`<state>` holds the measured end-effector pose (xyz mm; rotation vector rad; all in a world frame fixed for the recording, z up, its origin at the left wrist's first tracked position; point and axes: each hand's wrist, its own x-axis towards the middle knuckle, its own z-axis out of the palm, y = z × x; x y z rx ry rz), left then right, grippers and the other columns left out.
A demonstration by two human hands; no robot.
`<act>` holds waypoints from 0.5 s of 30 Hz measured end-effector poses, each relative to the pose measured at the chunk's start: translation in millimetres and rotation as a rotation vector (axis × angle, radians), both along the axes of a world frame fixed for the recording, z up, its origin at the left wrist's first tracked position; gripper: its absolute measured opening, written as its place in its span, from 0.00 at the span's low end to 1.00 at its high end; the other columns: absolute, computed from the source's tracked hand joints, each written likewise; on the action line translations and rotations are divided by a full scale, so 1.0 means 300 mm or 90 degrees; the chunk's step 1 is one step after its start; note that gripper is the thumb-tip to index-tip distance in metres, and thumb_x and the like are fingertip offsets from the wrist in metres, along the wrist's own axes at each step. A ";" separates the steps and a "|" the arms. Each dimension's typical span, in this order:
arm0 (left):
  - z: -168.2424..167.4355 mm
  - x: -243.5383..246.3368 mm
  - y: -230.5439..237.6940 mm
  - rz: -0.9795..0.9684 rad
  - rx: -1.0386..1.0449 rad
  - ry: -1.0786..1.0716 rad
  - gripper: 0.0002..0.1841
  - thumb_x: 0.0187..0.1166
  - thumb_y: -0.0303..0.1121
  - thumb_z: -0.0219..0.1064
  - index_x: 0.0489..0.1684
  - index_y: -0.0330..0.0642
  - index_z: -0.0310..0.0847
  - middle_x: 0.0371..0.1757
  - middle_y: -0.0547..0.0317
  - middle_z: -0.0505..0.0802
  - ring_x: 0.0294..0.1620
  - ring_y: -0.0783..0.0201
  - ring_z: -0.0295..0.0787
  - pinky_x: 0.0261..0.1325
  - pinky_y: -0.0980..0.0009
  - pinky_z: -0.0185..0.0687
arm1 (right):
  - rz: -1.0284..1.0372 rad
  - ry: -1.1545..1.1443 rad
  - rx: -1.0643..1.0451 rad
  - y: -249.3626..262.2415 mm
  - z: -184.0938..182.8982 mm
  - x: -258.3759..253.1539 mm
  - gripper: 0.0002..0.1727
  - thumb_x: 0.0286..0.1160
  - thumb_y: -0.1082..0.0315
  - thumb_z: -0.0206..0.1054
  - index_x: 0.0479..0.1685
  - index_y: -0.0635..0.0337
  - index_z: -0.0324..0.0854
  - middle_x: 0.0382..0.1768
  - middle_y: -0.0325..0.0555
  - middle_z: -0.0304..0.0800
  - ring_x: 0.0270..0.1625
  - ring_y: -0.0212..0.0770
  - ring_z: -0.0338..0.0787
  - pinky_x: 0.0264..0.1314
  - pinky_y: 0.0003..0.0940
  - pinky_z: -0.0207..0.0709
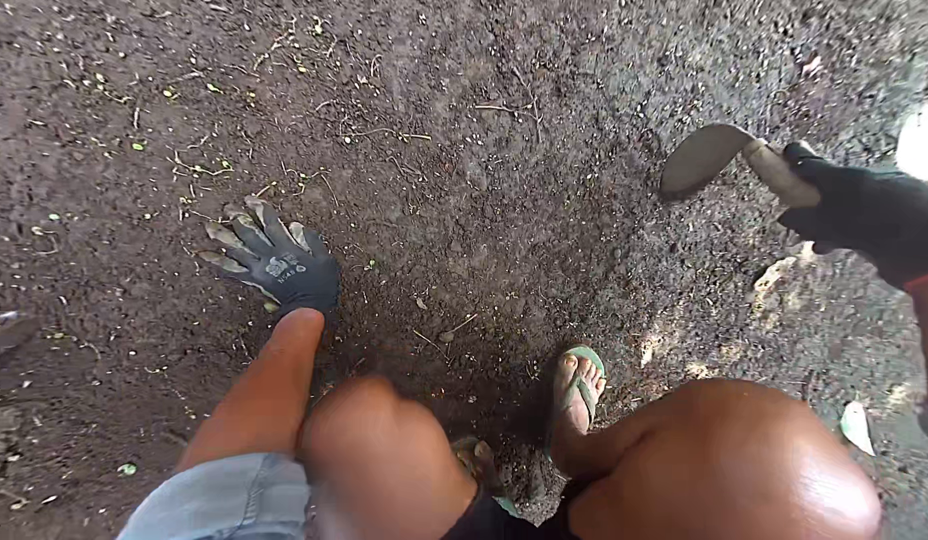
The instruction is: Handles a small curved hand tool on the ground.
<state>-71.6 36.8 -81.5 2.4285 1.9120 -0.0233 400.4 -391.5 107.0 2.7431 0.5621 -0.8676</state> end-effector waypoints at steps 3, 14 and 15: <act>0.133 0.065 -0.067 -0.138 -0.111 0.034 0.38 0.88 0.54 0.45 0.93 0.39 0.50 0.92 0.25 0.54 0.91 0.19 0.39 0.81 0.16 0.32 | 0.074 0.026 0.010 -0.049 -0.040 0.124 0.48 0.76 0.68 0.71 0.93 0.23 0.49 0.50 0.75 0.87 0.40 0.77 0.89 0.40 0.81 0.76; 0.031 0.247 -0.341 -0.156 -0.161 0.069 0.49 0.78 0.66 0.55 0.95 0.42 0.48 0.96 0.37 0.51 0.95 0.30 0.33 0.87 0.26 0.33 | 0.222 0.095 -0.048 -0.044 -0.006 0.182 0.45 0.80 0.66 0.64 0.94 0.22 0.48 0.59 0.76 0.83 0.52 0.81 0.86 0.46 0.81 0.75; 0.039 0.254 -0.340 -0.143 -0.180 0.088 0.50 0.78 0.66 0.55 0.95 0.41 0.47 0.96 0.38 0.49 0.96 0.31 0.31 0.88 0.27 0.33 | 0.231 0.090 -0.050 -0.044 -0.005 0.183 0.46 0.80 0.66 0.65 0.94 0.19 0.46 0.59 0.76 0.83 0.50 0.80 0.87 0.44 0.80 0.76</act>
